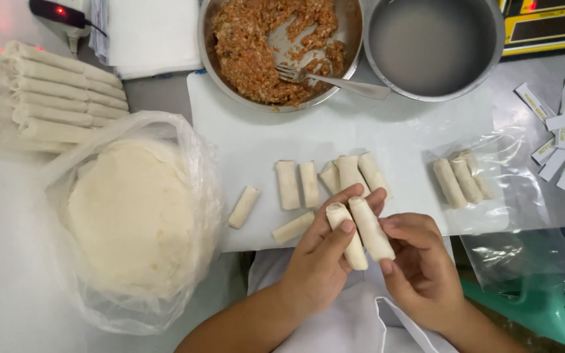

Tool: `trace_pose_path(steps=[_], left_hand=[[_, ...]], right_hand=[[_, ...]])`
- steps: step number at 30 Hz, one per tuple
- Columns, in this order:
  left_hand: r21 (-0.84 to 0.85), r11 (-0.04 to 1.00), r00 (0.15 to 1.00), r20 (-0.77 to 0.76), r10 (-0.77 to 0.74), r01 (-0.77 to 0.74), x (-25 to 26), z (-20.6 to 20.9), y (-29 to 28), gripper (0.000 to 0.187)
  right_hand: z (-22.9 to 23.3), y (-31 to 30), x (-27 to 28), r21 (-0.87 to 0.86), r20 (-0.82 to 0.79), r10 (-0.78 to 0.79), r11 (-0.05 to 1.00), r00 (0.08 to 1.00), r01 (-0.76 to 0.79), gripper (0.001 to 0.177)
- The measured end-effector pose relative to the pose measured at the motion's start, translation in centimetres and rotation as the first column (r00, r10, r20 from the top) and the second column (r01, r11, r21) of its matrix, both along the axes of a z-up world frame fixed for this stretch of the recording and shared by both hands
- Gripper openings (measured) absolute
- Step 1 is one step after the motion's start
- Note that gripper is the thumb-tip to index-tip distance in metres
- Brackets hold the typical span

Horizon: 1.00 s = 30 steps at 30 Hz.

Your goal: Manually packaging prepared spring rolls into plastic bags on a production table.

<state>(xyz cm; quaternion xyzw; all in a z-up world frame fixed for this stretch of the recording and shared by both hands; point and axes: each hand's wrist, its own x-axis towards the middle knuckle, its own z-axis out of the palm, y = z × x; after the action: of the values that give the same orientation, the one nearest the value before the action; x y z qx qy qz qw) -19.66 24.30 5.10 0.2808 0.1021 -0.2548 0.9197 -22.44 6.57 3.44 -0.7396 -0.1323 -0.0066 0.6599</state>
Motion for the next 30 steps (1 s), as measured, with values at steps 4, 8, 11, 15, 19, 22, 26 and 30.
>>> trace_pose_path(steps=[4,8,11,15,19,22,26,30], left_hand=[[0.016,1.0,0.998,0.069,-0.015,0.014,-0.7,0.1,-0.2,0.05],[0.033,0.998,0.995,0.072,-0.064,0.062,-0.7,0.2,-0.1,0.053],[-0.004,0.999,0.995,0.085,-0.052,0.052,-0.7,-0.2,-0.4,0.051],[-0.015,0.997,0.991,0.113,-0.075,0.077,-0.6,0.2,-0.6,0.05],[-0.093,0.995,0.991,0.13,-0.011,0.024,-0.3,0.2,-1.1,0.05],[-0.114,0.993,0.992,0.125,-0.003,0.017,-0.3,-0.1,-1.1,0.049],[-0.133,0.991,0.996,0.085,-0.004,0.016,-0.4,0.0,-1.2,0.049],[-0.13,0.991,0.995,0.097,0.008,0.005,-0.4,0.0,-1.5,0.049]], right_hand=[[-0.2,-0.2,-0.4,-0.131,0.006,0.015,0.991,1.0,-0.014,0.046],[-0.2,-0.5,-0.5,-0.153,0.016,0.041,0.987,0.999,-0.038,0.044],[0.0,-0.5,-0.4,-0.15,0.038,0.033,0.988,0.999,-0.027,0.043],[0.0,-0.8,-0.4,-0.139,0.064,0.071,0.988,0.995,-0.062,0.049],[0.2,-1.4,0.1,-0.234,0.132,0.105,0.969,0.986,-0.072,0.05],[-0.2,-1.8,0.2,-0.282,0.15,0.085,0.959,0.985,-0.039,0.041],[-0.4,-1.7,0.1,-0.287,0.166,0.049,0.958,0.985,0.001,0.04],[-0.5,-1.7,0.1,-0.296,0.188,0.03,0.955,0.982,0.027,0.039]])
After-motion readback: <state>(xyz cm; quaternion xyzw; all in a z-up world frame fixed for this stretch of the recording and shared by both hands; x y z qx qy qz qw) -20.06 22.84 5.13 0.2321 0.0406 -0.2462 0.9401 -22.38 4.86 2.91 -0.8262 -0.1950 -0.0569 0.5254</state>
